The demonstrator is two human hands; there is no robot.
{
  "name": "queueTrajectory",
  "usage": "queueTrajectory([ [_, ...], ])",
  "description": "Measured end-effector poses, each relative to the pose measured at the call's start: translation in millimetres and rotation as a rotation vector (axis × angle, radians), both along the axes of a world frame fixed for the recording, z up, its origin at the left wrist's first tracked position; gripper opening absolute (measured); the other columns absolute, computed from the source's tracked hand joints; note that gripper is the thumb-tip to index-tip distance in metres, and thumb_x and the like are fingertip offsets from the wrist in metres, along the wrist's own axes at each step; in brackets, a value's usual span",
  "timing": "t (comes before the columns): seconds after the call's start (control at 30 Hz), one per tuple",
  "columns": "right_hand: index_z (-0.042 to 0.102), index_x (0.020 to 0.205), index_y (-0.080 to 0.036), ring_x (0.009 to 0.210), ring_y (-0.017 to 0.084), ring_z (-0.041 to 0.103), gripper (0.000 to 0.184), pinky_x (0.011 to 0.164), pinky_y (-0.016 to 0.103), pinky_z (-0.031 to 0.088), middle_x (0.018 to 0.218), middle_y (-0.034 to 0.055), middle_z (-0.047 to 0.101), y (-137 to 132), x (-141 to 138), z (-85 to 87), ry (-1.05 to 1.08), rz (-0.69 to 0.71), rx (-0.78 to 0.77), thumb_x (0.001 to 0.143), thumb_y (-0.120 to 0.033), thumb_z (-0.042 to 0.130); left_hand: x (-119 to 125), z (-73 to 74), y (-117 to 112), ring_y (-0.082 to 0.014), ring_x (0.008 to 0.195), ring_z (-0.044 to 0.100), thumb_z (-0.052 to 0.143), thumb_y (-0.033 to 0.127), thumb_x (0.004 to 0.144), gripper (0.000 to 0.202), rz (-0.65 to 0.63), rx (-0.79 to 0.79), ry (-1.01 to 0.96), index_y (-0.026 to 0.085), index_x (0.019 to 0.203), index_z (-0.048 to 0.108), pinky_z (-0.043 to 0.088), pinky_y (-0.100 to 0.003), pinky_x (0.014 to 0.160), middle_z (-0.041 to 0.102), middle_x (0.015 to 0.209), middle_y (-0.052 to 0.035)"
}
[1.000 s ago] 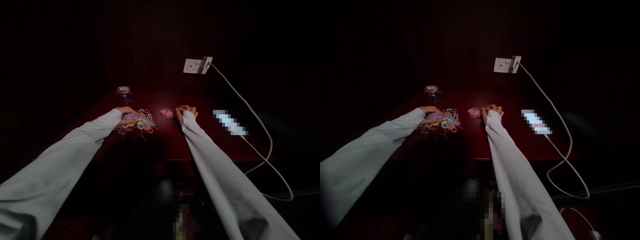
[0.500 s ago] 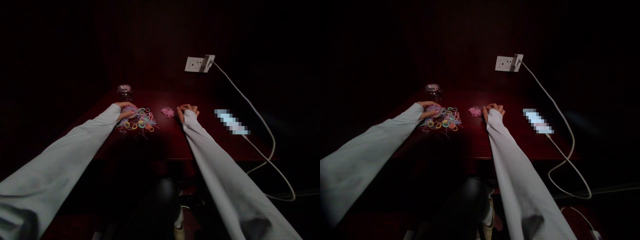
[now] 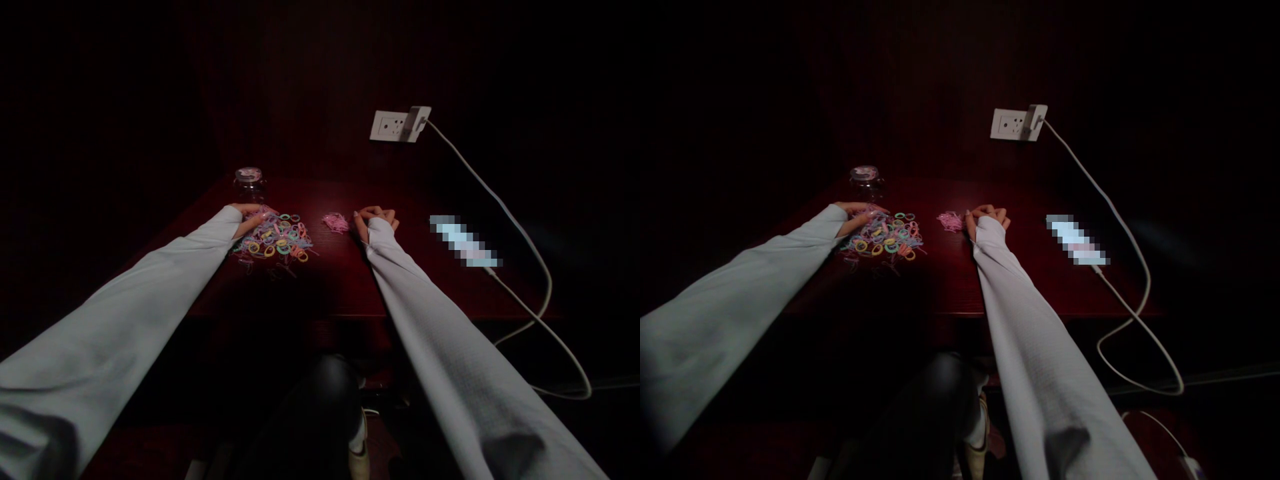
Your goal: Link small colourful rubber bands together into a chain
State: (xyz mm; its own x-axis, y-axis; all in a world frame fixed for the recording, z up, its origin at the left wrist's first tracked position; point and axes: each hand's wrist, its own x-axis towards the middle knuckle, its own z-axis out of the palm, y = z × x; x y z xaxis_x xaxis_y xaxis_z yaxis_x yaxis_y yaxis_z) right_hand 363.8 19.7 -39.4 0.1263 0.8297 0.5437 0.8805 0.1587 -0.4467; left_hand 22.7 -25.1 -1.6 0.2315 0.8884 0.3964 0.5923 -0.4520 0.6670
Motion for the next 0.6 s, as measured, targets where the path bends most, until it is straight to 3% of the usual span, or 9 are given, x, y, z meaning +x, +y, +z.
queueTrajectory([
  [0.1,0.081,0.089,-0.023,0.123,0.035,0.048,0.046,0.100,0.048,0.033,0.123,0.0114,0.073,-0.6,0.3,0.5,0.006,0.020,0.009,0.109,-0.048,0.048,0.6,-2.8,2.6,-0.0297,0.095,0.080,0.057,0.078,0.096,0.070,0.022,-0.010,-0.010,0.021,0.125,0.085,0.064,-0.035,0.087,0.086,0.105,-0.0107],
  [0.37,0.083,0.092,-0.020,0.126,0.035,0.047,0.047,0.103,0.049,0.032,0.126,0.0128,0.073,-7.1,-1.4,6.0,0.028,0.043,-0.016,0.110,-0.048,0.050,0.9,-12.9,8.4,-0.0338,0.118,0.077,0.055,0.082,0.096,0.082,-0.006,0.020,-0.099,0.019,0.146,0.072,0.059,-0.045,0.108,0.083,0.123,-0.0140],
  [0.53,0.083,0.096,-0.022,0.127,0.035,0.047,0.038,0.105,0.051,0.032,0.128,0.0115,0.073,-6.7,-2.2,7.2,0.014,0.009,-0.035,0.107,-0.044,0.054,5.4,-10.6,3.2,-0.0332,0.131,0.072,0.059,0.083,0.094,0.087,-0.099,0.038,-0.146,0.022,0.155,0.062,0.053,-0.050,0.118,0.077,0.138,-0.0176],
  [0.6,0.082,0.099,-0.023,0.126,0.035,0.048,0.033,0.104,0.050,0.034,0.128,0.0113,0.073,-7.2,-2.8,8.4,-0.002,0.006,-0.032,0.106,-0.042,0.056,4.1,-6.6,2.9,-0.0334,0.133,0.071,0.060,0.081,0.094,0.082,-0.109,0.058,-0.106,0.021,0.150,0.066,0.053,-0.051,0.119,0.075,0.142,-0.0174],
])
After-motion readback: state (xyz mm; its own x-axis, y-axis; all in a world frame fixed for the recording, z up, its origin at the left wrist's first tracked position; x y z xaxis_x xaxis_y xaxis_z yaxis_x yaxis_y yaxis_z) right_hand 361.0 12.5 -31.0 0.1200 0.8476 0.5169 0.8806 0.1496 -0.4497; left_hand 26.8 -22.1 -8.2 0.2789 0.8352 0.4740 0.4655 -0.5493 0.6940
